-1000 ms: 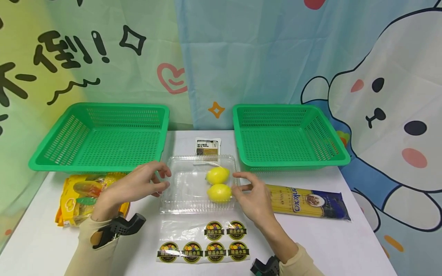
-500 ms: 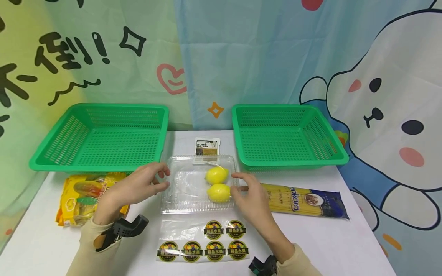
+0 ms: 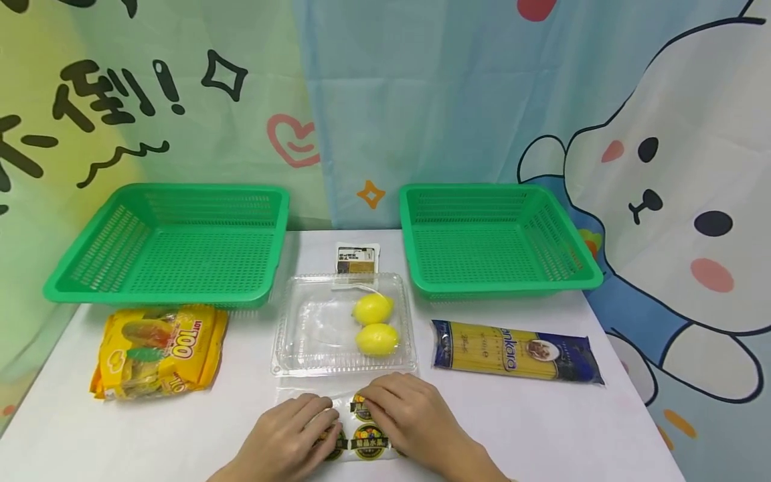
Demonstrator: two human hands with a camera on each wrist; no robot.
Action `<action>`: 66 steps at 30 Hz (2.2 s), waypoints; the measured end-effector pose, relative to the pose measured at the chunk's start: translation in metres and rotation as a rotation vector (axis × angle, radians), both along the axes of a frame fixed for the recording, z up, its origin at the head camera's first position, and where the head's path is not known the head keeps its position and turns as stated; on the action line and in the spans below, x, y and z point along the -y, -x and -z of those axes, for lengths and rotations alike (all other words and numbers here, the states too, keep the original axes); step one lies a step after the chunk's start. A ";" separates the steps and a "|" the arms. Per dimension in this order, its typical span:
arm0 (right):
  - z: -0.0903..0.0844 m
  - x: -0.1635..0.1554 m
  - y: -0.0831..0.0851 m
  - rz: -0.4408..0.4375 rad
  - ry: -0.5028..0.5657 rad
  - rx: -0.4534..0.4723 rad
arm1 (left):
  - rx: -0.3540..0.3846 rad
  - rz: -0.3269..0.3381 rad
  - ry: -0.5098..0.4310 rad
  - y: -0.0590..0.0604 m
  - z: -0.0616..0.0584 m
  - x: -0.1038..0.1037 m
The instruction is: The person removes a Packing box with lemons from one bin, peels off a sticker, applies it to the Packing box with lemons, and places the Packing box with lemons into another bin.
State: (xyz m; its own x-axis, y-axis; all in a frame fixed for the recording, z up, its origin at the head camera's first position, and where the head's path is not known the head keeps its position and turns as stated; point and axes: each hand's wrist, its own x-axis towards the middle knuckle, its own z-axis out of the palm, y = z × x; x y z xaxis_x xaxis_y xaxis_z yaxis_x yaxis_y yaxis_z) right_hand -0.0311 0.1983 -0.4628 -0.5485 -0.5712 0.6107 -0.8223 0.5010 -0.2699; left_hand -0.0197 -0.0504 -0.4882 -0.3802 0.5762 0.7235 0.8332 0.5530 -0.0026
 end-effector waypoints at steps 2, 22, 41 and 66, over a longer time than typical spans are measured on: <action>0.006 0.002 -0.001 0.005 -0.023 0.000 | 0.041 -0.030 0.047 -0.002 0.015 0.001; 0.033 0.004 -0.004 0.156 -0.207 0.022 | 0.393 -0.018 -0.080 0.001 0.043 0.004; 0.035 0.011 -0.010 0.225 -0.155 0.108 | 0.364 0.001 -0.056 0.001 0.046 0.002; 0.030 0.005 -0.007 0.127 -0.070 0.135 | 0.392 -0.001 -0.051 0.001 0.044 0.003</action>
State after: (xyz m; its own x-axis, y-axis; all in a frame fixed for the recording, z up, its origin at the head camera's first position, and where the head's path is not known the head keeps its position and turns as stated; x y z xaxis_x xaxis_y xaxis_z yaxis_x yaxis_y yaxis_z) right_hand -0.0238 0.1934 -0.4924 -0.6932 -0.5304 0.4879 -0.7098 0.6199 -0.3345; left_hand -0.0204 -0.0529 -0.5326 -0.6339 0.5430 0.5508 0.7650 0.5450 0.3433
